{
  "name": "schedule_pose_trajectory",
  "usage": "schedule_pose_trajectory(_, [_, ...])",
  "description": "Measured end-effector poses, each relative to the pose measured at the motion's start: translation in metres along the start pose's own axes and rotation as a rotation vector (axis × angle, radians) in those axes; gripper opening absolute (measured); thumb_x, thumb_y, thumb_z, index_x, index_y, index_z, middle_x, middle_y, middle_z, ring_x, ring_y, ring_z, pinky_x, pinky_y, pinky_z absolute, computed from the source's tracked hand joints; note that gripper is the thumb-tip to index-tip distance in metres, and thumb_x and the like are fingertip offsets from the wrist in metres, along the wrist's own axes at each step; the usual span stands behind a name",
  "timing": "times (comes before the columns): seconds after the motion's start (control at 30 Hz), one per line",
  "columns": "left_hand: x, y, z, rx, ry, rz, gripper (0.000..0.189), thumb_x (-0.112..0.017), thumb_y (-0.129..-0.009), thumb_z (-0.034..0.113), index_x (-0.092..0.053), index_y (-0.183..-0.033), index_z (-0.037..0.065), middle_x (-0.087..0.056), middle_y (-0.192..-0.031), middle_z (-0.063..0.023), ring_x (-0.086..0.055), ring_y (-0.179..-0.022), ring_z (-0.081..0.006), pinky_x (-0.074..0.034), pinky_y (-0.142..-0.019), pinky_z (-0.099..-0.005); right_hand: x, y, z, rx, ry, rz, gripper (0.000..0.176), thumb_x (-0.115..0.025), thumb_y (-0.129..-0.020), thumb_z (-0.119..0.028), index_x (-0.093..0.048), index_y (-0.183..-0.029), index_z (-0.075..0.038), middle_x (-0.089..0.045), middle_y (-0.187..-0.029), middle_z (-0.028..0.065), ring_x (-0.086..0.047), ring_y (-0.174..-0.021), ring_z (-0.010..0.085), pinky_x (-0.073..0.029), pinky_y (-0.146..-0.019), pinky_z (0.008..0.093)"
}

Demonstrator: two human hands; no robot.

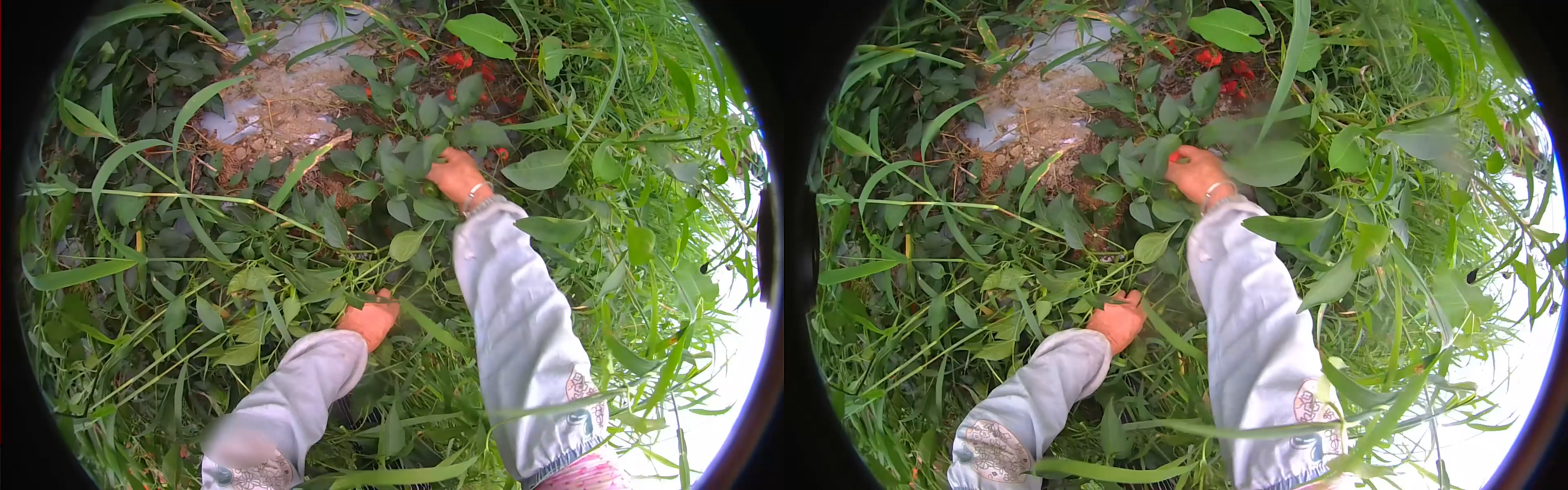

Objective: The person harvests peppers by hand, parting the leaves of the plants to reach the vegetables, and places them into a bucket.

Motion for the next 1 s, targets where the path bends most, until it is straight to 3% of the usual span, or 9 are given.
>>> schedule_pose_trajectory(0.07, [-0.002, 0.001, 0.000, 0.041, 0.051, -0.017, 0.029, -0.050, -0.079, 0.012, -0.053, -0.108, 0.008, -0.052, -0.106, -0.0114, -0.056, -0.097, -0.0288, -0.050, -0.074, -0.0391, -0.026, -0.015, 0.008, -0.087, 0.048, -0.116, 0.042, -0.070, -0.070, -0.030, -0.063, -0.103, -0.005, -0.064, -0.095, 0.0121, -0.061, -0.085, 0.0231, -0.046, -0.079, 0.0313])
schedule_pose_trajectory(0.2, [0.003, 0.011, 0.006, -0.011, 0.110, -0.056, 0.028, -0.048, -0.080, 0.011, -0.054, -0.107, 0.011, -0.053, -0.111, -0.0122, -0.057, -0.098, -0.0297, -0.051, -0.074, -0.0413, -0.037, 0.033, 0.005, 0.321, 0.726, 0.022, 0.035, -0.071, -0.071, -0.029, -0.064, -0.101, -0.014, -0.050, -0.126, 0.0141, -0.057, -0.099, 0.0328, -0.046, -0.086, 0.0380])
schedule_pose_trajectory(0.37, [0.066, 0.049, 0.024, -0.066, 0.629, 0.097, 0.034, -0.062, -0.074, 0.017, -0.059, -0.107, 0.015, -0.056, -0.114, -0.0135, -0.062, -0.086, -0.0305, -0.052, -0.075, -0.0414, -0.037, 0.067, 0.000, 0.334, 0.708, -0.006, 0.024, -0.068, -0.073, -0.023, -0.064, -0.096, -0.018, -0.052, -0.125, 0.0007, -0.059, -0.097, 0.0258, -0.048, -0.081, 0.0361])
schedule_pose_trajectory(0.6, [0.225, 0.011, -0.015, -0.100, 0.867, 0.611, 0.038, -0.065, -0.071, 0.012, -0.060, -0.108, 0.003, -0.057, -0.116, -0.0168, -0.055, -0.108, -0.0301, -0.042, -0.094, -0.0353, -0.044, 0.086, 0.012, 0.457, 0.903, -0.121, 0.018, -0.065, -0.072, -0.017, -0.062, -0.090, -0.017, -0.055, -0.119, -0.0017, -0.061, -0.090, 0.0237, -0.050, -0.072, 0.0357])
schedule_pose_trajectory(0.67, [0.223, -0.031, -0.036, -0.130, 0.449, 0.779, 0.040, -0.062, -0.072, 0.015, -0.058, -0.110, 0.002, -0.056, -0.115, -0.0201, -0.056, -0.105, -0.0321, -0.044, -0.091, -0.0365, -0.041, 0.088, 0.013, 0.481, 0.838, -0.140, 0.020, -0.066, -0.071, -0.016, -0.061, -0.090, -0.015, -0.056, -0.119, -0.0002, -0.061, -0.089, 0.0250, -0.050, -0.071, 0.0358])
schedule_pose_trajectory(0.73, [0.199, -0.066, -0.067, 0.211, 0.198, 0.290, 0.044, -0.061, -0.072, 0.020, -0.057, -0.111, 0.001, -0.058, -0.109, -0.0215, -0.058, -0.098, -0.0336, -0.047, -0.085, -0.0386, -0.038, 0.089, 0.012, 0.511, 0.762, -0.151, 0.022, -0.066, -0.070, -0.016, -0.062, -0.092, -0.014, -0.057, -0.119, 0.0023, -0.061, -0.090, 0.0267, -0.051, -0.072, 0.0346])
schedule_pose_trajectory(0.83, [0.165, -0.060, -0.078, 0.325, 0.073, -0.123, 0.044, -0.061, -0.071, 0.023, -0.058, -0.109, 0.002, -0.062, -0.101, -0.0193, -0.061, -0.090, -0.0334, -0.048, -0.080, -0.0397, -0.027, 0.083, 0.025, 0.444, 0.278, -0.126, 0.021, -0.067, -0.073, -0.010, -0.062, -0.094, -0.010, -0.059, -0.113, 0.0044, -0.062, -0.088, 0.0198, -0.049, -0.075, 0.0310])
schedule_pose_trajectory(0.9, [0.151, -0.040, -0.061, 0.249, 0.173, 0.089, 0.039, -0.063, -0.069, 0.024, -0.060, -0.102, 0.003, -0.063, -0.090, -0.0163, -0.061, -0.082, -0.0348, -0.048, -0.075, -0.0415, -0.027, 0.081, 0.038, 0.207, -0.222, -0.164, 0.028, -0.067, -0.075, -0.009, -0.061, -0.102, -0.008, -0.063, -0.102, 0.0068, -0.058, -0.088, 0.0132, -0.047, -0.078, 0.0277])
schedule_pose_trajectory(1.0, [0.135, -0.022, -0.038, 0.190, 0.313, 0.304, 0.037, -0.064, -0.069, 0.024, -0.060, -0.101, 0.005, -0.061, -0.090, -0.0150, -0.060, -0.080, -0.0340, -0.048, -0.071, -0.0417, -0.031, 0.082, 0.048, -0.020, -0.306, -0.184, 0.032, -0.066, -0.075, -0.008, -0.059, -0.106, -0.010, -0.064, -0.097, 0.0060, -0.057, -0.086, 0.0099, -0.047, -0.077, 0.0280])
Point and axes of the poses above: each hand's wrist, its own y-axis away from the middle knuckle, its own x-axis out of the back of the hand, z = x × y, the point moved 7 cm from there along -y, towards the middle knuckle
